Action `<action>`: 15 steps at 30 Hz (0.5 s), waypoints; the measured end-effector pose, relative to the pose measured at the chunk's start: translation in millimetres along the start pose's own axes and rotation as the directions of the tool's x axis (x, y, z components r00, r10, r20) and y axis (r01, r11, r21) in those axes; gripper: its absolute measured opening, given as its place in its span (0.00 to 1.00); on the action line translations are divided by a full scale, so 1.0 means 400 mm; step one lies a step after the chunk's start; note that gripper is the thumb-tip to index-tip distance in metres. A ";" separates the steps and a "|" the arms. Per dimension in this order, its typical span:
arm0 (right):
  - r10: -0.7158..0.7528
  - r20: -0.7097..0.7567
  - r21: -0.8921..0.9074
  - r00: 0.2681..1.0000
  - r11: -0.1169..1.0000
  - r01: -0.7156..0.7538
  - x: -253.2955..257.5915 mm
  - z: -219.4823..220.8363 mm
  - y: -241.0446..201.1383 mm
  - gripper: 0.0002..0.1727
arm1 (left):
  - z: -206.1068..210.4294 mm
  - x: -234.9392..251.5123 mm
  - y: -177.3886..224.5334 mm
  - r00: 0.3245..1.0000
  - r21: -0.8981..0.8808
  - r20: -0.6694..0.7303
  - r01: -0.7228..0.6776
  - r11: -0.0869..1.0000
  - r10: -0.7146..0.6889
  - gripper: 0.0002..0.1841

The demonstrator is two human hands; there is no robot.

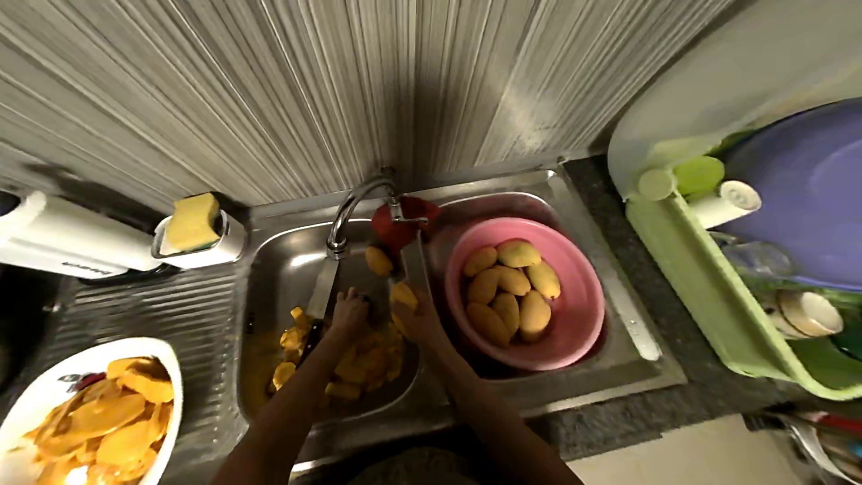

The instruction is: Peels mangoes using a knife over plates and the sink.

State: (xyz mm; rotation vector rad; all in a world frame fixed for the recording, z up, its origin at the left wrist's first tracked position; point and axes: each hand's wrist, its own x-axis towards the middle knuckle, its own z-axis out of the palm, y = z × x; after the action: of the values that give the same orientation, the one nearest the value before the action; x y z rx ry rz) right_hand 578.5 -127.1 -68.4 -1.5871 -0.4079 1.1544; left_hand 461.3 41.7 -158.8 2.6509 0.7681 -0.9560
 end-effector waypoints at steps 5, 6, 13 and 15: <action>0.006 0.035 0.011 0.999 1.000 -0.007 -0.013 0.013 0.010 0.38 | 0.031 -0.010 -0.027 0.995 -0.026 -0.086 -0.044 0.999 0.042 0.22; 0.005 0.038 0.008 0.999 1.000 -0.005 -0.014 0.016 0.009 0.38 | 0.035 -0.009 -0.033 0.995 -0.024 -0.085 -0.053 0.998 0.051 0.22; 0.037 0.024 -0.001 0.999 0.999 -0.037 -0.011 0.029 -0.010 0.37 | 0.021 0.004 -0.012 0.999 -0.091 0.008 0.050 0.995 -0.049 0.25; 0.057 0.014 0.016 0.998 0.998 -0.058 -0.009 0.030 -0.011 0.38 | 0.020 -0.003 -0.014 0.998 -0.113 -0.003 0.055 0.992 -0.056 0.26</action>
State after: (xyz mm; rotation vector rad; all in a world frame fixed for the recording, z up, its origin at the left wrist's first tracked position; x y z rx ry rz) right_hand 568.0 -121.7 -62.4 -1.5866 -0.3634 1.2103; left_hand 453.1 43.2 -164.4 2.5494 0.8744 -0.8909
